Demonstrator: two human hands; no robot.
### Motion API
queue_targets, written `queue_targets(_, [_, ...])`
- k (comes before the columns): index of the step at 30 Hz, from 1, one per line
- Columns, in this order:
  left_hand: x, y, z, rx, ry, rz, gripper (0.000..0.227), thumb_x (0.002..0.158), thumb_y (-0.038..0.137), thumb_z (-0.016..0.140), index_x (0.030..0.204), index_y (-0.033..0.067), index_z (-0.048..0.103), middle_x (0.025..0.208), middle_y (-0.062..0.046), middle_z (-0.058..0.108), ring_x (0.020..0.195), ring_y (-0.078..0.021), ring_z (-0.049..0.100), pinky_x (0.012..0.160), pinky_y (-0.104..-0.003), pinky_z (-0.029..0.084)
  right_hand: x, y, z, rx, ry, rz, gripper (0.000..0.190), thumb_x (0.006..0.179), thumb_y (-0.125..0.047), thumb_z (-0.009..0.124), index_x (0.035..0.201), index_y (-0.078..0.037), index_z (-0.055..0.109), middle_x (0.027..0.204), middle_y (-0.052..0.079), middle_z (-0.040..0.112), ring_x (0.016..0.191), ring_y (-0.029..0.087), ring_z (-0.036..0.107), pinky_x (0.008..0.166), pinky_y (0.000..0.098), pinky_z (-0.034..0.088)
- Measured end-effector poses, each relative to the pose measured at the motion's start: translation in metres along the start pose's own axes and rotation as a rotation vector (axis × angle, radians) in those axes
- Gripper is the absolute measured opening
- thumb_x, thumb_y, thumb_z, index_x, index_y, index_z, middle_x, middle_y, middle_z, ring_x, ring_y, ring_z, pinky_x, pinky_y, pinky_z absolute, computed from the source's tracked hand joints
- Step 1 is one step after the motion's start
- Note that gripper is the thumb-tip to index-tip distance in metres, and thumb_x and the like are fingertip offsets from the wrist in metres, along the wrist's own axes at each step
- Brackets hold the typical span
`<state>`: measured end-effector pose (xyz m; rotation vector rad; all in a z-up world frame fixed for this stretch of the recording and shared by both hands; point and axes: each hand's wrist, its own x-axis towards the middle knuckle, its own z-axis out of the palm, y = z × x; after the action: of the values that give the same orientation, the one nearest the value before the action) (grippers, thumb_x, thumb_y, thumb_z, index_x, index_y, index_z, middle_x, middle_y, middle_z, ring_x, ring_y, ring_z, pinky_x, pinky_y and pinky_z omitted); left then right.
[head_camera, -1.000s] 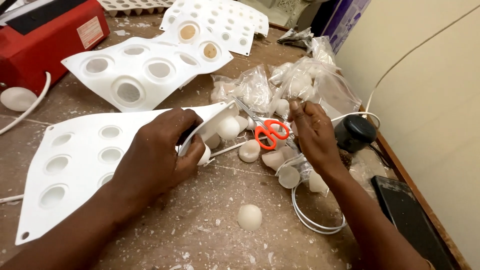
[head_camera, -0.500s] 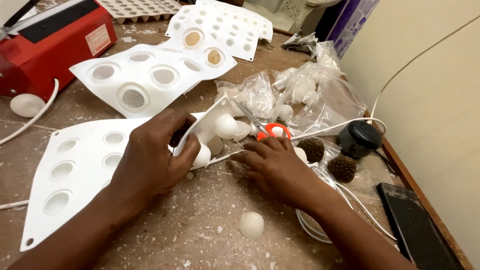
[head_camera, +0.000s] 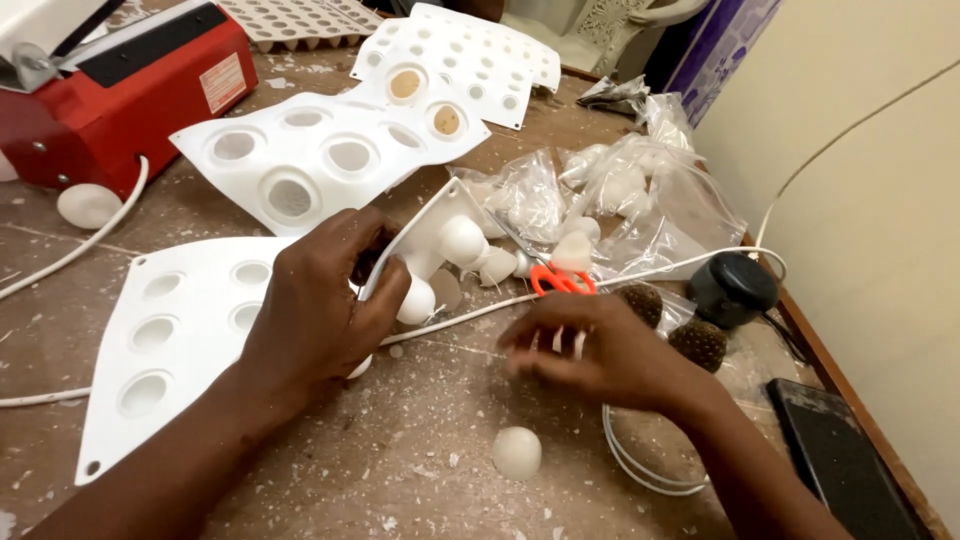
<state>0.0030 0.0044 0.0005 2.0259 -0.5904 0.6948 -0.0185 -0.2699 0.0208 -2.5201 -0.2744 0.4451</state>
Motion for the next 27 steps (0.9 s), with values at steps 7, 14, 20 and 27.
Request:
queue_targets(7, [0.001, 0.001, -0.001, -0.006, 0.010, -0.007, 0.021, 0.089, 0.012, 0.067, 0.106, -0.0002, 0.067, 0.091, -0.017, 0.070, 0.077, -0.0267, 0.072, 0.068, -0.039, 0.056, -0.018, -0.019, 0.004, -0.106, -0.337, -0.548, 0.033, 0.077, -0.023, 0.087, 0.107, -0.013, 0.075, 0.106, 0.003, 0.065, 0.092, 0.017, 0.068, 0.075, 0.0292, 0.058])
queue_targets(14, [0.001, 0.002, -0.001, -0.014, 0.022, 0.017, 0.022, 0.088, 0.012, 0.066, 0.107, -0.0006, 0.066, 0.090, -0.016, 0.070, 0.075, -0.0261, 0.071, 0.067, -0.039, 0.056, 0.001, 0.025, -0.013, -0.135, 0.632, -0.331, 0.014, 0.087, -0.009, 0.071, 0.100, -0.013, 0.076, 0.100, 0.006, 0.071, 0.084, 0.015, 0.072, 0.076, 0.0299, 0.061])
queue_targets(20, [0.001, 0.003, -0.003, -0.026, 0.019, -0.021, 0.019, 0.090, 0.012, 0.066, 0.104, -0.0001, 0.066, 0.089, -0.016, 0.069, 0.074, -0.0272, 0.070, 0.067, -0.040, 0.054, 0.012, 0.000, 0.015, -0.303, 0.490, -0.629, 0.030, 0.082, -0.011, 0.075, 0.112, -0.010, 0.076, 0.111, 0.009, 0.070, 0.102, 0.024, 0.066, 0.091, 0.0443, 0.054])
queue_targets(27, [0.000, 0.008, -0.004, -0.091, 0.045, -0.030, 0.020, 0.089, 0.012, 0.066, 0.105, 0.0005, 0.066, 0.089, -0.016, 0.069, 0.076, -0.0287, 0.070, 0.068, -0.040, 0.055, 0.023, 0.008, 0.026, -0.289, 0.471, -0.534, 0.018, 0.082, -0.007, 0.075, 0.099, -0.010, 0.077, 0.111, 0.006, 0.073, 0.110, 0.026, 0.067, 0.091, 0.0379, 0.058])
